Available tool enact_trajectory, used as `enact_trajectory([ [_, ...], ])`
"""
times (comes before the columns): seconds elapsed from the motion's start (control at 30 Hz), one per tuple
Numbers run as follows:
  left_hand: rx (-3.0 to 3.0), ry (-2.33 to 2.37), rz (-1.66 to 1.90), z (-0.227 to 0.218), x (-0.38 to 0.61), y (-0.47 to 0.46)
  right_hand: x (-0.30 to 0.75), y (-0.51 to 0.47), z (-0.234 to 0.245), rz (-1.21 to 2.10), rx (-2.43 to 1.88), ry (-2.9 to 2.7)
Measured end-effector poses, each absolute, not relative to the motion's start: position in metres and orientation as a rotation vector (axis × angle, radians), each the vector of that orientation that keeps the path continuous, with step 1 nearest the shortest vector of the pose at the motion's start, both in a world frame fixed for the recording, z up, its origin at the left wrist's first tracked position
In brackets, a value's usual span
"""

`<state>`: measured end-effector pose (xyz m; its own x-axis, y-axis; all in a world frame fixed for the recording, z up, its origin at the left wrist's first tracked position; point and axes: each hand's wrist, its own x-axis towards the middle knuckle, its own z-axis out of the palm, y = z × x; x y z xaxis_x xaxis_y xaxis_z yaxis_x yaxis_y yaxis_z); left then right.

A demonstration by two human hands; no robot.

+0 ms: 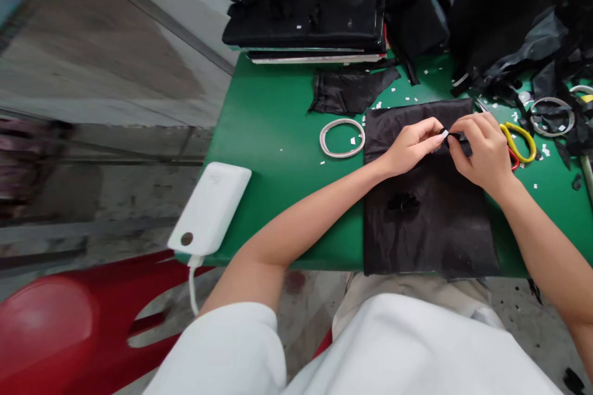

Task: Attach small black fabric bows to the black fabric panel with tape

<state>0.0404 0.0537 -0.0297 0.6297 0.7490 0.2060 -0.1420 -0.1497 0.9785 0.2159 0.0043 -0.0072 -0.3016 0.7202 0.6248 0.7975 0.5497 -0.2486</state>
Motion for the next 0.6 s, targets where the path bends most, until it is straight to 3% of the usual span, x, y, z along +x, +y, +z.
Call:
enact_trajectory([
  [0.6,1.61,0.552,0.824,-0.0268,0.0384,0.0512,0.2222,0.0061,-0.0016,-0.272,-1.148,-2.297],
])
